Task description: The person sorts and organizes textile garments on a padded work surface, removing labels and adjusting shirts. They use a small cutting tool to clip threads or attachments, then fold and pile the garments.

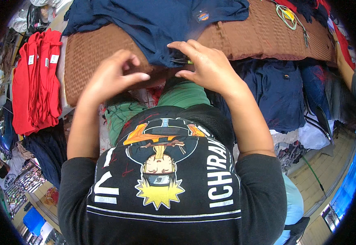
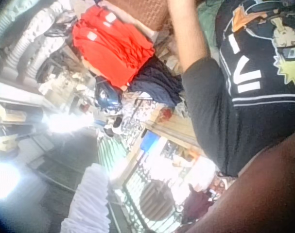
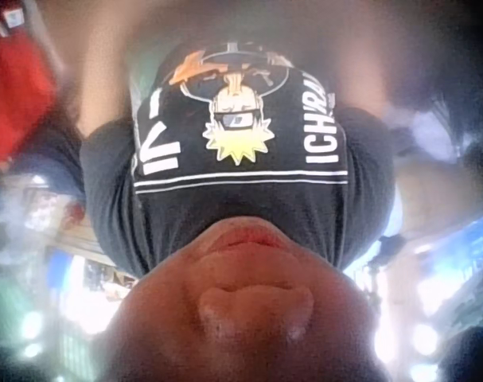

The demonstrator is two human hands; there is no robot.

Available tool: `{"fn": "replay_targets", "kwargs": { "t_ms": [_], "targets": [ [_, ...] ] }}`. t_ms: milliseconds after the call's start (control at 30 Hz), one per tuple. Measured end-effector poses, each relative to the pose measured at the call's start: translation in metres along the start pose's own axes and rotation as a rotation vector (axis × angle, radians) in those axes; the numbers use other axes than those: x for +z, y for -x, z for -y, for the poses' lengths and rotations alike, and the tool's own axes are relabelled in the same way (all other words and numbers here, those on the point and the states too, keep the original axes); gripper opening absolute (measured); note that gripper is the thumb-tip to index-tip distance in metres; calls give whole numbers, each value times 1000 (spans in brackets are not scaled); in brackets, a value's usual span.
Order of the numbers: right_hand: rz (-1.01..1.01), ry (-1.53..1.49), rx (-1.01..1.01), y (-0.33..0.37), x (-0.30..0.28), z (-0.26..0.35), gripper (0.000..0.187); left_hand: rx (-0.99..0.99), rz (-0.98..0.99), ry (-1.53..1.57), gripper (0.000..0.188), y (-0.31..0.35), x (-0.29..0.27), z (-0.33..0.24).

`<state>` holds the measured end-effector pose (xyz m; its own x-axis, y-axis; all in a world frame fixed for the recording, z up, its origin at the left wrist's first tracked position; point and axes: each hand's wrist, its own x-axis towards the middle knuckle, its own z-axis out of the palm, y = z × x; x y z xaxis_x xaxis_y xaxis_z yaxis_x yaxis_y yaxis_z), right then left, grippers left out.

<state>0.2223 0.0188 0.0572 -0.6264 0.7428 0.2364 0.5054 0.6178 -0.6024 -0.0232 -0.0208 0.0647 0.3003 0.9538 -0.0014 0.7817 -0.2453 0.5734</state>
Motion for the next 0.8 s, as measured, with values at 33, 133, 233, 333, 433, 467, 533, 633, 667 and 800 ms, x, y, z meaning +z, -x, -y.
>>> {"fn": "replay_targets", "kwargs": {
  "t_ms": [33,133,233,333,433,467,533,633,667,800],
  "targets": [
    [-17,-6,9,2,5,-8,41,55,-139,-121,37,1,22,1],
    [-177,-80,38,-5,14,-34,21,149,-356,-218,32,-7,53,1],
    [-343,-323,331,-15,4,-40,19,71,-181,18,22,-7,39,-2],
    [-517,-370,189,-17,3,-48,18,27,421,417,19,1,-11,-3],
    [-352,-559,550,-13,-4,-43,14,165,466,111,28,17,-39,-13],
    [-334,-610,558,-11,-3,-42,13,244,339,49,31,16,-36,-11],
    [-300,-710,558,-11,-2,-37,12,285,60,-20,35,8,-25,-11],
    [-355,-613,303,-20,0,-23,11,260,-354,-32,41,-21,19,-30],
    [-359,-592,211,-23,0,-22,11,312,-476,-42,43,-31,33,-31],
    [-263,-502,96,-22,-3,-18,16,375,-759,-87,44,-59,39,-35]
  ]
}}
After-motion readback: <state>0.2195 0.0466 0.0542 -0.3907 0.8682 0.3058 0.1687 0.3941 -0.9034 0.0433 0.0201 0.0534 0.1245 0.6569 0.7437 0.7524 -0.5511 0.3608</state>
